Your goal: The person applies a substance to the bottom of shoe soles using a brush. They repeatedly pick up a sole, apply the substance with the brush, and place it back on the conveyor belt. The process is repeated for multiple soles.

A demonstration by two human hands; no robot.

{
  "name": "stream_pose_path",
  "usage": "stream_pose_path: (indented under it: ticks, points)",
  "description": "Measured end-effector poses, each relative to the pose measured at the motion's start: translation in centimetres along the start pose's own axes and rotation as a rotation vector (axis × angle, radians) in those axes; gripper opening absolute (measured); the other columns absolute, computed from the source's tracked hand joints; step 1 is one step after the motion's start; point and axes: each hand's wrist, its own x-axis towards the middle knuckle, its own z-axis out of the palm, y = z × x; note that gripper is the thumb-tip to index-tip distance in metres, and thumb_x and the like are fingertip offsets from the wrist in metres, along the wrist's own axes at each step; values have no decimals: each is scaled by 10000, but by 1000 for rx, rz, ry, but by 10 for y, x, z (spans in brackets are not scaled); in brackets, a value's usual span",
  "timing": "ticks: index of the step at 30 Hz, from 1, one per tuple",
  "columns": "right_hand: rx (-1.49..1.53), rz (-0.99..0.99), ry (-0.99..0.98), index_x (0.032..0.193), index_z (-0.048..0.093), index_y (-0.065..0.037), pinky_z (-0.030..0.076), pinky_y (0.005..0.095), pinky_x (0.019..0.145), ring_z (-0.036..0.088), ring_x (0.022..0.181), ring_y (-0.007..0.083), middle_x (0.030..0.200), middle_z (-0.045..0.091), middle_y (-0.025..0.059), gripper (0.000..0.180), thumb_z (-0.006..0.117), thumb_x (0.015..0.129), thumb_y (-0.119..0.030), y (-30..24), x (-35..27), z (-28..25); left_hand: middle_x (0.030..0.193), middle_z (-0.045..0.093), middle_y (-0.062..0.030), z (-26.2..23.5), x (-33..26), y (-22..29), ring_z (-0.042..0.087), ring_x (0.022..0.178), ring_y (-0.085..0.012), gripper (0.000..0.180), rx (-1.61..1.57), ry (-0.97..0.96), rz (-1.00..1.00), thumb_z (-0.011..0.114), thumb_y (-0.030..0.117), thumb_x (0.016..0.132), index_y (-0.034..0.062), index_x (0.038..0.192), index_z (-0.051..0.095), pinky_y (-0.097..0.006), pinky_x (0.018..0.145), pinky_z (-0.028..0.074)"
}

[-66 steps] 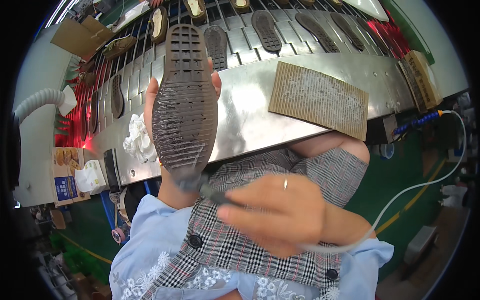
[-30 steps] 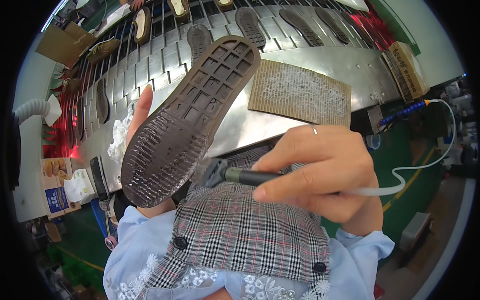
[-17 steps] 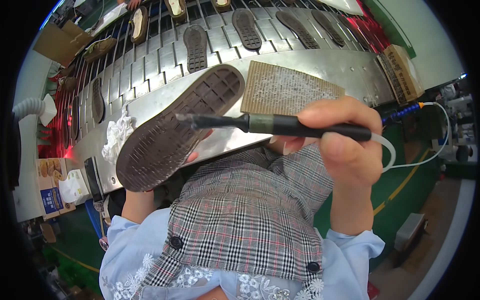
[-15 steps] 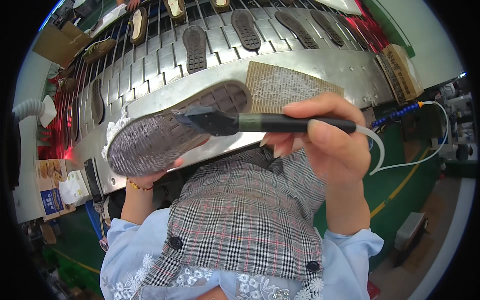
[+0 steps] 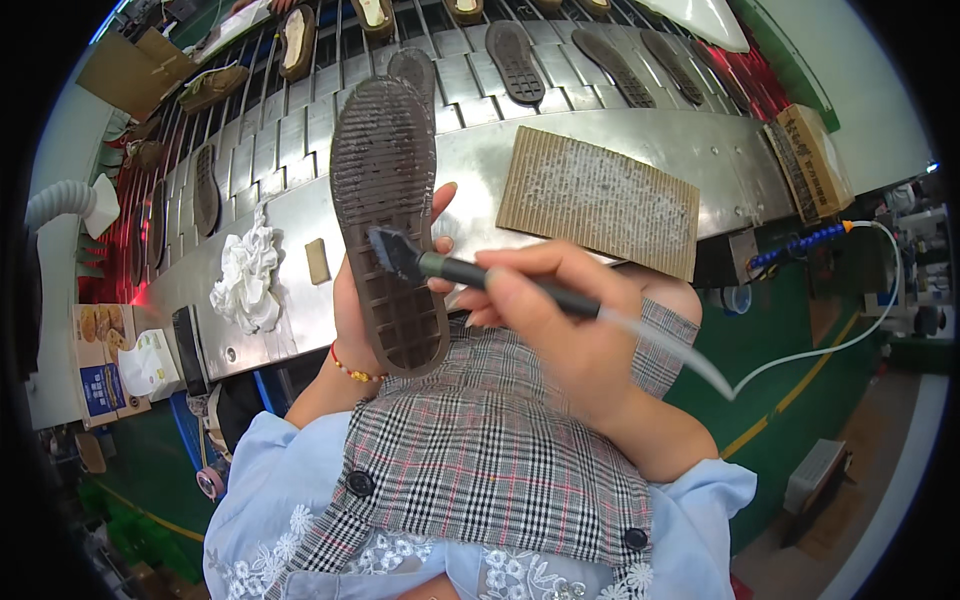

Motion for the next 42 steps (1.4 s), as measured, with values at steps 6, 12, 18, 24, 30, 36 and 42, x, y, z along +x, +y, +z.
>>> stream_pose_path:
  ticks: [6, 12, 18, 24, 30, 36, 42]
  points:
    - [-663, -780, -223, 1007, 645, 78, 567, 307, 589, 679, 676, 275, 839, 678, 186, 318, 732, 712, -3, -19, -7, 18, 984, 612, -106, 23, 9, -3, 534, 712, -126, 698, 315, -42, 402, 337, 481, 1012, -44, 1463, 255, -207, 554, 429]
    - [-543, -911, -248, 979, 658, 93, 568, 305, 553, 680, 653, 246, 789, 675, 193, 312, 752, 703, -20, -22, -16, 31, 966, 616, -108, 22, 18, 7, 547, 722, -136, 719, 372, -131, 642, 427, 463, 993, -46, 1464, 234, -223, 620, 449]
    - [-526, -950, -320, 987, 660, 74, 565, 293, 530, 672, 660, 229, 838, 677, 193, 307, 760, 717, -32, -15, -13, 27, 1063, 573, -225, 19, 16, 24, 554, 782, -179, 710, 304, -313, 634, 446, 430, 999, -30, 1476, 191, -255, 528, 487]
    - [-485, -954, -404, 970, 662, 73, 570, 294, 532, 675, 666, 235, 850, 679, 199, 263, 740, 737, -21, -15, -15, 26, 1082, 549, -269, 22, 15, 41, 517, 798, -240, 719, 160, -485, 591, 437, 369, 1016, 30, 1516, 48, -343, 580, 578]
    - [-540, -970, -333, 948, 668, 76, 573, 283, 553, 670, 628, 228, 832, 680, 208, 192, 684, 787, -27, -8, -16, 27, 1151, 516, -279, 26, 14, 47, 498, 842, -249, 710, 89, -513, 579, 399, 398, 1020, 48, 1521, 38, -359, 595, 592]
    - [-550, -951, -343, 965, 678, 56, 573, 287, 547, 680, 665, 233, 846, 677, 204, 237, 702, 757, -57, -9, -18, 25, 1260, 480, -263, 44, 12, 50, 501, 877, -262, 678, 30, -471, 623, 342, 434, 1013, 80, 1524, 72, -374, 609, 603]
    - [-584, -929, -362, 950, 694, 46, 580, 298, 549, 685, 686, 239, 864, 675, 212, 227, 682, 747, -55, -10, -16, 21, 1329, 478, -220, 56, 12, 48, 535, 1024, -258, 520, -18, -247, 741, 313, 450, 1007, 112, 1390, 413, -344, 756, 550]
